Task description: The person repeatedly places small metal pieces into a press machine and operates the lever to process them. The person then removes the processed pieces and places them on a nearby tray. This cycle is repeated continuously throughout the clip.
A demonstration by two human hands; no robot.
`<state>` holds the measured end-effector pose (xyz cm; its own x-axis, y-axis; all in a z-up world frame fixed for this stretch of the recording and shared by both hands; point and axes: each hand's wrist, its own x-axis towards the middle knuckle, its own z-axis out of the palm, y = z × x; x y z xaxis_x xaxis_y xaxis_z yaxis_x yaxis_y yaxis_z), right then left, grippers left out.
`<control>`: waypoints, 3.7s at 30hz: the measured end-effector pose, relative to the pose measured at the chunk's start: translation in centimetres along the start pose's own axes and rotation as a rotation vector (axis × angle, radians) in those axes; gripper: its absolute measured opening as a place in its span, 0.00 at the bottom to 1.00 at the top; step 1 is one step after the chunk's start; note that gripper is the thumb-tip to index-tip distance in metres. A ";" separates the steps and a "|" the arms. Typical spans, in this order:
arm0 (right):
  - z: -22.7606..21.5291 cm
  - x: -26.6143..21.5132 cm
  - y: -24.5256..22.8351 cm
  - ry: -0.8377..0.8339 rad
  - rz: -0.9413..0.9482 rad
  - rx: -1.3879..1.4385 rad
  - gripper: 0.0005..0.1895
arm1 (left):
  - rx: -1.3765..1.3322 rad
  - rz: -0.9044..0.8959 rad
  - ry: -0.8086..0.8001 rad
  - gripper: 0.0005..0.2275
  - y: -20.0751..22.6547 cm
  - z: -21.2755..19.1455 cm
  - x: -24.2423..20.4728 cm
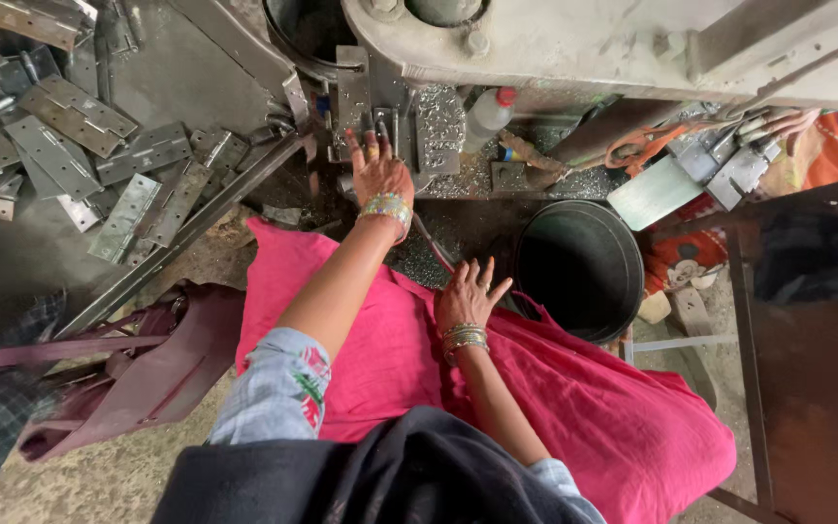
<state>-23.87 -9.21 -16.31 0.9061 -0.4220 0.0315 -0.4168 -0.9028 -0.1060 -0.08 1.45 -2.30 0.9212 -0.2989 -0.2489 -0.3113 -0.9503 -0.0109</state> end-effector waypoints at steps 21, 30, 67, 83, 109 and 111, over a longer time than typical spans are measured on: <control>-1.0 2.0 -1.3 -0.497 0.218 0.170 0.41 | 0.172 0.077 0.180 0.16 -0.9 1.3 -0.3; -0.4 1.2 -0.6 -0.336 0.093 -0.012 0.39 | 0.081 -0.004 0.136 0.16 -0.1 0.7 2.9; -6.6 0.1 -2.9 0.079 0.002 0.025 0.34 | -0.175 -0.764 0.409 0.19 -33.6 8.0 -12.6; -6.2 -0.4 -2.1 0.042 -0.011 0.022 0.36 | -0.161 -0.281 0.340 0.09 -38.1 7.3 -7.3; -6.7 2.0 -2.8 -0.112 0.059 -0.091 0.35 | -0.104 0.019 0.192 0.17 -1.4 3.6 0.1; -3.4 1.3 -1.7 -0.088 0.024 -0.128 0.37 | -0.105 0.039 0.134 0.17 -1.6 2.6 0.7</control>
<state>-22.26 -8.46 -12.74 0.8964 -0.4396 -0.0572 -0.4390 -0.8982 0.0222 0.46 3.00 -5.02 0.9340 -0.3382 -0.1153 -0.3279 -0.9395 0.0992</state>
